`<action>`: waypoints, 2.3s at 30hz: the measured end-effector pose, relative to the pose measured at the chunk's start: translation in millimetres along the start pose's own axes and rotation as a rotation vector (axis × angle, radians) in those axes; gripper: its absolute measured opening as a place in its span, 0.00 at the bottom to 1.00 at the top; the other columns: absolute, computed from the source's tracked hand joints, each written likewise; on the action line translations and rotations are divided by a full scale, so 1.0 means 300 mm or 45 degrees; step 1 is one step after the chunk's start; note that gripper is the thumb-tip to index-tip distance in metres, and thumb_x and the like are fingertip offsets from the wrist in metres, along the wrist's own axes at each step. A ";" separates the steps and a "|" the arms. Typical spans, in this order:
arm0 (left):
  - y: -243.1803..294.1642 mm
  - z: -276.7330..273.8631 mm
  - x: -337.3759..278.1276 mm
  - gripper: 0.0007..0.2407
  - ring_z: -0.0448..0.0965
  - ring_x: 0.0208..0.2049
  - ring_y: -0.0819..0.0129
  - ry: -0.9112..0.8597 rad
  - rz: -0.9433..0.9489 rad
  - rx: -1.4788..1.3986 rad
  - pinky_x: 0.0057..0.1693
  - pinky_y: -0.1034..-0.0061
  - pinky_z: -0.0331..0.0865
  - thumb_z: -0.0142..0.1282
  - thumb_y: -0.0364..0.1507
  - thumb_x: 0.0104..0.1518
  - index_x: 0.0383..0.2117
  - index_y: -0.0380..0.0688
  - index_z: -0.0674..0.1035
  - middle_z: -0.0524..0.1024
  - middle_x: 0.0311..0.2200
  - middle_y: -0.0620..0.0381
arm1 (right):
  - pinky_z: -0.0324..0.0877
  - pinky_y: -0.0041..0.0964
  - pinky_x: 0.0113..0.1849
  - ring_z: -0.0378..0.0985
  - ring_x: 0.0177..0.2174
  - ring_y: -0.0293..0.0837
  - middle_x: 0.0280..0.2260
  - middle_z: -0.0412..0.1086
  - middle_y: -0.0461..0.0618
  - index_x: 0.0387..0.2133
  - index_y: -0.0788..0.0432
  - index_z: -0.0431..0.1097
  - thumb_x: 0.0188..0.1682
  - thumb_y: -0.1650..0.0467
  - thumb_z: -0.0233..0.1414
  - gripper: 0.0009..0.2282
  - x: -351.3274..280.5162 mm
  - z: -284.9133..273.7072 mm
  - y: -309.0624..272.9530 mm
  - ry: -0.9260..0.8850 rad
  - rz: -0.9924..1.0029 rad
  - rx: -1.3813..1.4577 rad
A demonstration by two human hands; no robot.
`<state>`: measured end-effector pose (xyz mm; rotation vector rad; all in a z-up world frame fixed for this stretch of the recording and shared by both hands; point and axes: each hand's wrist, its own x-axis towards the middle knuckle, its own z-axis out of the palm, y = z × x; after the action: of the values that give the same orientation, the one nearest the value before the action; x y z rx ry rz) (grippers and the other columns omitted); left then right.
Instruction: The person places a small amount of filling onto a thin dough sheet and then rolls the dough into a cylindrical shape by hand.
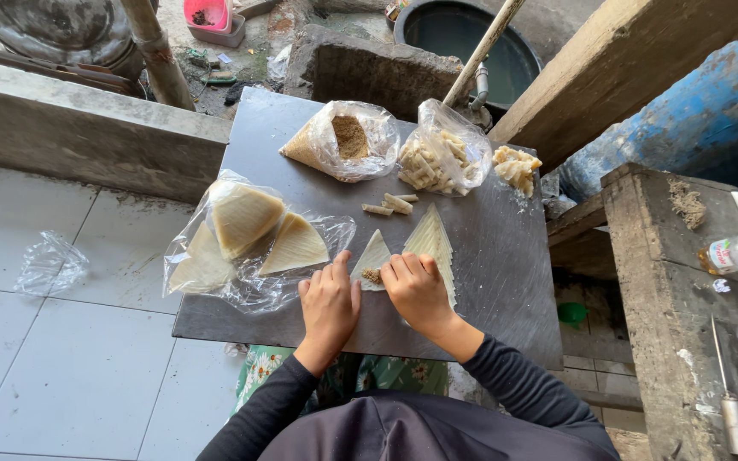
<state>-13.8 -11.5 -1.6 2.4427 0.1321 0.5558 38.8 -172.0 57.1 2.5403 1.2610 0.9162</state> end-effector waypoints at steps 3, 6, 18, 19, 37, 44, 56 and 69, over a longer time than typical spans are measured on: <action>0.003 0.002 0.003 0.23 0.78 0.37 0.62 0.013 0.006 -0.034 0.46 0.65 0.60 0.60 0.28 0.52 0.56 0.42 0.72 0.80 0.34 0.55 | 0.58 0.35 0.45 0.72 0.37 0.38 0.31 0.71 0.41 0.28 0.53 0.73 0.44 0.71 0.53 0.02 -0.007 -0.013 0.005 0.003 -0.002 -0.045; 0.011 0.001 0.007 0.21 0.79 0.37 0.62 -0.005 0.008 -0.077 0.45 0.65 0.60 0.59 0.27 0.53 0.55 0.42 0.72 0.80 0.33 0.55 | 0.58 0.35 0.46 0.72 0.38 0.38 0.32 0.72 0.41 0.30 0.55 0.74 0.44 0.71 0.53 0.03 -0.015 -0.023 0.021 0.024 0.000 -0.053; 0.009 -0.006 0.019 0.22 0.81 0.38 0.59 -0.020 0.108 -0.428 0.46 0.67 0.67 0.57 0.24 0.55 0.58 0.38 0.69 0.79 0.36 0.52 | 0.67 0.35 0.36 0.75 0.32 0.38 0.30 0.76 0.44 0.32 0.58 0.77 0.45 0.74 0.60 0.03 0.012 0.002 0.176 -0.185 0.582 1.040; 0.009 -0.004 0.019 0.22 0.81 0.38 0.59 -0.012 0.105 -0.466 0.46 0.67 0.68 0.57 0.23 0.56 0.58 0.38 0.68 0.78 0.38 0.51 | 0.70 0.32 0.34 0.76 0.31 0.35 0.30 0.76 0.44 0.32 0.59 0.76 0.46 0.75 0.60 0.03 0.034 0.027 0.209 -0.231 0.704 1.275; 0.035 -0.016 0.059 0.24 0.82 0.38 0.64 -0.101 0.190 -0.443 0.47 0.69 0.70 0.57 0.24 0.56 0.61 0.42 0.67 0.79 0.39 0.54 | 0.71 0.35 0.35 0.74 0.31 0.42 0.35 0.72 0.51 0.37 0.61 0.77 0.46 0.76 0.58 0.07 0.433 0.326 0.280 0.177 0.641 1.240; 0.027 -0.003 0.074 0.24 0.80 0.38 0.60 -0.173 0.248 -0.337 0.45 0.68 0.69 0.58 0.25 0.55 0.60 0.40 0.67 0.79 0.37 0.53 | 0.62 0.45 0.41 0.75 0.36 0.49 0.34 0.70 0.48 0.34 0.55 0.77 0.45 0.72 0.59 0.04 0.026 0.041 0.117 -0.109 0.744 0.826; 0.037 0.024 0.073 0.17 0.81 0.38 0.61 -0.130 0.302 -0.314 0.46 0.66 0.70 0.58 0.26 0.58 0.54 0.41 0.73 0.82 0.33 0.56 | 0.60 0.47 0.43 0.71 0.41 0.49 0.37 0.68 0.47 0.35 0.55 0.76 0.42 0.70 0.62 0.08 -0.094 0.072 -0.077 -0.159 0.978 0.461; 0.033 0.028 0.076 0.23 0.81 0.38 0.59 -0.143 0.323 -0.348 0.46 0.66 0.70 0.59 0.25 0.54 0.58 0.40 0.70 0.82 0.35 0.54 | 0.72 0.44 0.39 0.79 0.36 0.55 0.36 0.75 0.56 0.38 0.64 0.74 0.51 0.75 0.52 0.05 -0.050 0.033 -0.084 -0.018 1.044 1.168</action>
<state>10.1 -19.0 6.4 2.2282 -0.2861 0.5064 21.0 -166.2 32.4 3.9218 0.6541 0.4127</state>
